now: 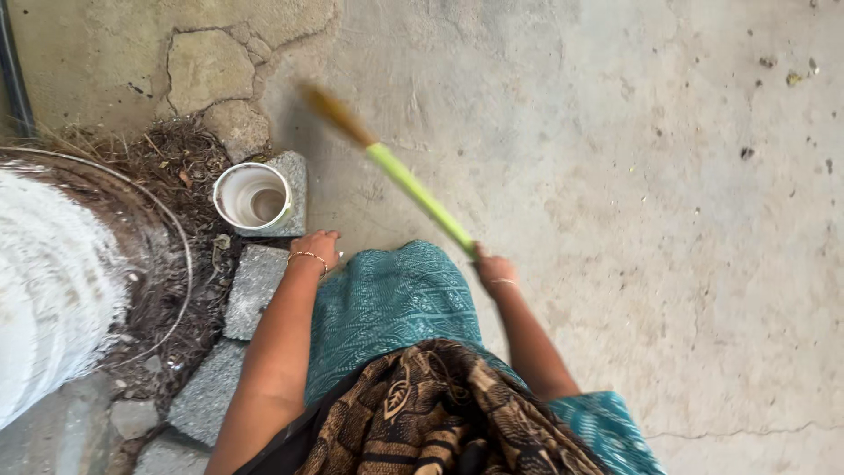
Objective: The person sweeps dirt and debris from a stone and concrete outdoor area using a handheld broom, moving around a tree trunk and various objects.
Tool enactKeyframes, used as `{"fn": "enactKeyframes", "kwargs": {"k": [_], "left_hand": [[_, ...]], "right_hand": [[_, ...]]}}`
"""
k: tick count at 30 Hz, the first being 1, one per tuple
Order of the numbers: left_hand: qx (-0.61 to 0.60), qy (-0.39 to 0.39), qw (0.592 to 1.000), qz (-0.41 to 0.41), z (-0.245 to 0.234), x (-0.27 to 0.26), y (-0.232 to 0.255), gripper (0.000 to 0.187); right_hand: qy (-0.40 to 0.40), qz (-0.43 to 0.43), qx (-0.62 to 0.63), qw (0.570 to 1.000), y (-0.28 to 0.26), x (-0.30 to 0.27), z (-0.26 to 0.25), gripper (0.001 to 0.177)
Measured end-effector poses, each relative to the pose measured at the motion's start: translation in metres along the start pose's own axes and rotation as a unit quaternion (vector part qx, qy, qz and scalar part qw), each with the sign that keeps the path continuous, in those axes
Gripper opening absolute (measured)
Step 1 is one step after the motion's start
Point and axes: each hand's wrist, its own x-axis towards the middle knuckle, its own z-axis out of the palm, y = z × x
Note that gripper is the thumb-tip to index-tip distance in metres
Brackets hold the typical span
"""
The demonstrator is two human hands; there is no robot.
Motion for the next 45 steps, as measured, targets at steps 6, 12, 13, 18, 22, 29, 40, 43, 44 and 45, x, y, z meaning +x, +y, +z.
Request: {"fn": "enactKeyframes", "kwargs": {"k": [6, 12, 13, 18, 22, 29, 40, 43, 44, 45], "left_hand": [[0.010, -0.040, 0.999, -0.023, -0.003, 0.019, 0.027, 0.053], [0.007, -0.069, 0.998, 0.008, -0.025, 0.052, 0.088, 0.054], [0.012, -0.061, 0.998, 0.024, -0.031, 0.058, 0.101, 0.053], [0.042, -0.049, 0.996, 0.063, -0.060, 0.079, 0.150, 0.051], [0.057, -0.022, 0.994, 0.090, -0.070, 0.088, 0.153, 0.052], [0.058, -0.058, 0.996, 0.030, -0.080, 0.105, 0.136, 0.053], [0.072, -0.010, 0.996, 0.053, -0.133, 0.159, 0.127, 0.054], [0.078, -0.029, 0.996, 0.037, -0.136, 0.172, 0.120, 0.051], [0.087, -0.035, 0.995, 0.033, -0.139, 0.179, 0.120, 0.051], [0.095, -0.040, 0.994, 0.030, -0.142, 0.188, 0.120, 0.051]], "right_hand": [[-0.046, -0.038, -0.011, 0.998, -0.035, 0.032, 0.008, 0.058], [-0.068, 0.216, 0.110, 0.968, 0.113, -0.070, 0.020, 0.057], [-0.030, 0.250, 0.124, 0.960, 0.136, -0.096, 0.028, 0.053], [-0.006, 0.401, 0.184, 0.897, 0.223, -0.120, 0.051, 0.055], [0.125, 0.455, 0.477, 0.741, 0.227, -0.067, -0.009, 0.054], [0.057, 0.365, 0.287, 0.884, 0.189, -0.053, -0.050, 0.058], [0.017, -0.049, -0.067, 0.996, 0.025, 0.111, -0.053, 0.055], [-0.058, -0.032, -0.059, 0.996, 0.006, 0.109, -0.052, 0.054], [-0.085, -0.014, -0.047, 0.995, 0.005, 0.108, -0.052, 0.053], [-0.077, 0.011, -0.030, 0.997, 0.012, 0.104, -0.052, 0.051]]}}
